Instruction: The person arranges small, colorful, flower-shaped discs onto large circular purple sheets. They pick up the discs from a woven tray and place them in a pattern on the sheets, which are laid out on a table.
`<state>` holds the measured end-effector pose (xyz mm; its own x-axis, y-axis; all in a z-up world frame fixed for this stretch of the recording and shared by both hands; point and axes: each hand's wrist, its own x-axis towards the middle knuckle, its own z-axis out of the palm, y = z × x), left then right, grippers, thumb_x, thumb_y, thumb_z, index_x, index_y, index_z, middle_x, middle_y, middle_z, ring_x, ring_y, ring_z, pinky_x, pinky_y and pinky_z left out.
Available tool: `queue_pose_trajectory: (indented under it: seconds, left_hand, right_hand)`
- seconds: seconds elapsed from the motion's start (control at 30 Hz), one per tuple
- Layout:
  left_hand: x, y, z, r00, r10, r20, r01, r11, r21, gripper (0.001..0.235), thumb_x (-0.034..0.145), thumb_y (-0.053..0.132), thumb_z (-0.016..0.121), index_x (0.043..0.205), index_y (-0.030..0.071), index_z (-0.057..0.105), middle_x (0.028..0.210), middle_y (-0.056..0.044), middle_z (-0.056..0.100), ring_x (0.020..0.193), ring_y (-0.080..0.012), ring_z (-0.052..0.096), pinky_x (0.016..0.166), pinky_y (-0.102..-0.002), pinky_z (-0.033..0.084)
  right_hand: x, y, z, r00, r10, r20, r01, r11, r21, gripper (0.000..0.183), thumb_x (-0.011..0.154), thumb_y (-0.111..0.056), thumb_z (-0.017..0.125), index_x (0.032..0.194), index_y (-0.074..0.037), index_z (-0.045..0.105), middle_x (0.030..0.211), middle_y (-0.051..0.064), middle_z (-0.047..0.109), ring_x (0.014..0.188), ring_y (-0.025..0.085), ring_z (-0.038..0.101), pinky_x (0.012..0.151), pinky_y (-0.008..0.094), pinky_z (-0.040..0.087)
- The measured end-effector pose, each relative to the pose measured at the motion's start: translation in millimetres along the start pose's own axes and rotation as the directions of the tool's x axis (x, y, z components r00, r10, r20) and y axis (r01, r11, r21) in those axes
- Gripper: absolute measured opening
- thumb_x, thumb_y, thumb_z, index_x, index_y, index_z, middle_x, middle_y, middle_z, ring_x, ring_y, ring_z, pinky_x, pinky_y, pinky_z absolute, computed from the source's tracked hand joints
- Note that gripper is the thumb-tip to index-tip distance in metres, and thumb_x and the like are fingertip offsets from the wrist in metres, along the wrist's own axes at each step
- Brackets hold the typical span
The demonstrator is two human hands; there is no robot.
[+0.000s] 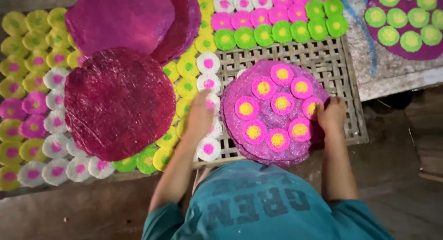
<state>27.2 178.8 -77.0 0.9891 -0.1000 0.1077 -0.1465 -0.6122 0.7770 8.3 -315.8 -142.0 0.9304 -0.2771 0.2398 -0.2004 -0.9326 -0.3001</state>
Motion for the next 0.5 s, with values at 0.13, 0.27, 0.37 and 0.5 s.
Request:
queue_pose_trajectory:
  seconds: [0.13,0.27,0.37,0.5]
  left_hand:
    - [38,20,78,0.998,0.019,0.061,-0.035,0.963,0.269,0.053,0.094,0.013,0.064,0.144,0.0,0.051,0.144,-0.025,0.05,0.132,-0.0442,0.049,0.11,-0.05,0.042]
    - [61,29,89,0.995,-0.099,0.03,0.083,0.937,0.338,0.052,0.091,0.015,0.066,0.14,0.003,0.053,0.136,-0.026,0.055,0.122,-0.0448,0.055,0.092,-0.053,0.051]
    - [67,35,85,0.96,-0.252,0.121,0.197,0.918,0.343,0.045,0.093,0.026,0.068,0.129,0.003,0.055,0.121,-0.024,0.065,0.11,-0.0428,0.064,0.086,-0.054,0.054]
    - [63,40,85,0.96,-0.256,0.116,0.211,0.929,0.303,0.038,0.094,0.034,0.068,0.12,0.009,0.057,0.102,-0.019,0.073,0.093,-0.0407,0.071,0.079,-0.055,0.055]
  right_hand:
    - [-16,11,2,0.994,0.074,0.082,-0.088,0.977,0.194,0.035,0.092,-0.025,0.077,0.114,0.0,0.068,0.108,0.024,0.069,0.102,0.043,0.066,0.09,0.051,0.052]
    - [-10,18,-5,0.968,0.24,0.078,-0.253,0.924,0.287,0.052,0.086,-0.025,0.079,0.124,0.004,0.059,0.095,0.027,0.068,0.086,0.046,0.066,0.075,0.051,0.052]
    - [-11,25,-10,0.92,0.291,0.261,-0.323,0.942,0.088,0.04,0.1,-0.031,0.074,0.111,0.006,0.066,0.102,0.03,0.07,0.095,0.048,0.067,0.082,0.053,0.052]
    - [-15,35,-5,0.959,0.072,0.275,-0.13,0.971,0.199,0.034,0.103,-0.026,0.069,0.117,0.005,0.066,0.105,0.03,0.071,0.098,0.045,0.068,0.087,0.051,0.052]
